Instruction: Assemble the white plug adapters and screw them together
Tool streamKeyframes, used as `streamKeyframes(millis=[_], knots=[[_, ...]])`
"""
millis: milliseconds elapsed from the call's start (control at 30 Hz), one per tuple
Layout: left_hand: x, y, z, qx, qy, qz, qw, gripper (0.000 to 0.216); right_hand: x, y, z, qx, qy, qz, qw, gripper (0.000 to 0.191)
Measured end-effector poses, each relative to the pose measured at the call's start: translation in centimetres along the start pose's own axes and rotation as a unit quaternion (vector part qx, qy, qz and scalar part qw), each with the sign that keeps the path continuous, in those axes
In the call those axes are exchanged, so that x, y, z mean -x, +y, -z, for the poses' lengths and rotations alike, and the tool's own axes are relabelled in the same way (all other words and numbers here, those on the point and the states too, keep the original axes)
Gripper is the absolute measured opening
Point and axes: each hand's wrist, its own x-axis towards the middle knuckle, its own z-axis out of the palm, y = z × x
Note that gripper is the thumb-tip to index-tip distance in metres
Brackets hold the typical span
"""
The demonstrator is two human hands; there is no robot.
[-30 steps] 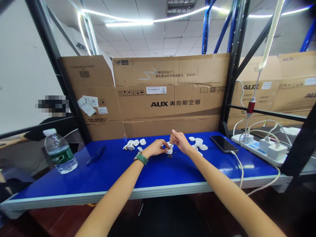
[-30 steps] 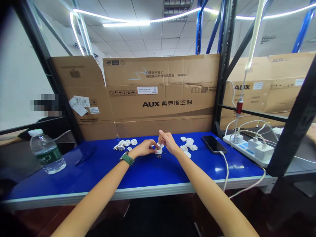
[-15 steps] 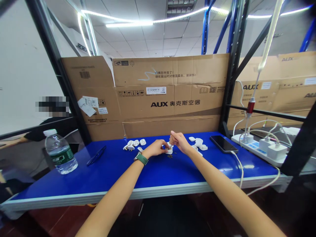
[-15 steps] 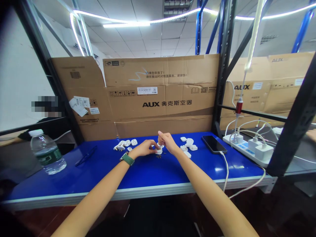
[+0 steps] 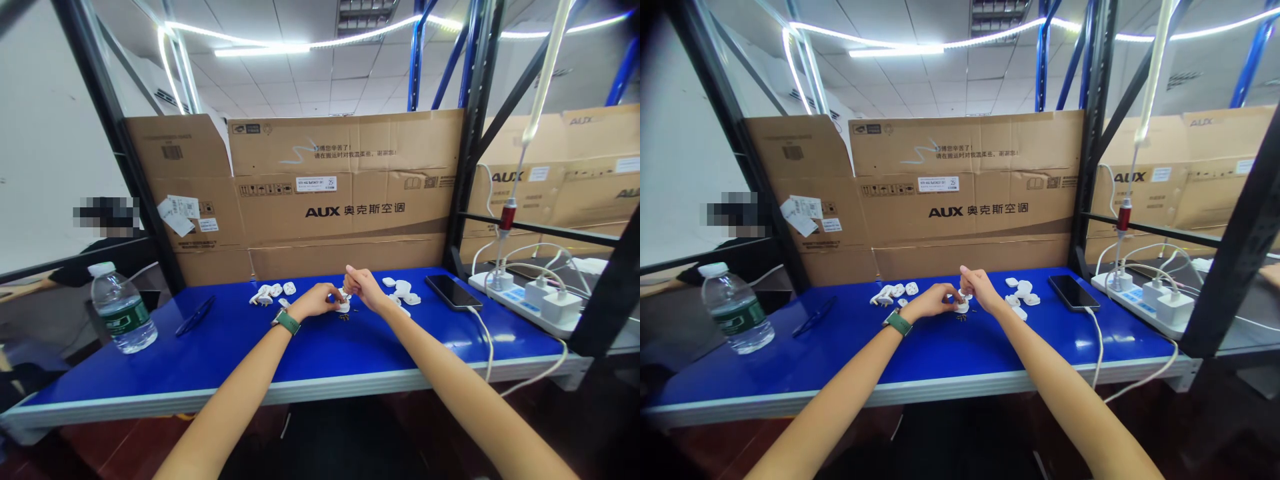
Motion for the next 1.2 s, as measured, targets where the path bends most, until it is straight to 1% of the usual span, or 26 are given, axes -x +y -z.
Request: streamKeyframes(millis=[200,500,767,1200], knots=[[0.01,0.20,0.09,-0.004,-0.001,0.000,1.000,0.020,0.00,0.12,0.03,-0.005,-0.005,0.002,1.000,0.064],[-0.03,0.06,0.00,-0.004,-0.001,0.002,1.000,0.020,-0.07,0.39,0.24,0.013,-0.005,-0.002,1.000,0.065],[0.05,0.46,0.19,-0.011,-0.003,0.000,1.000,0.018,-0.07,0.51,0.24,0.028,-0.005,-0.002,1.000,0.065],[-0.07,0.17,0.05,-0.003,0.000,-0.017,1.000,0.016,-0.15,0.25,0.18,0.060,-0.028,0.006,0.998,0.065]])
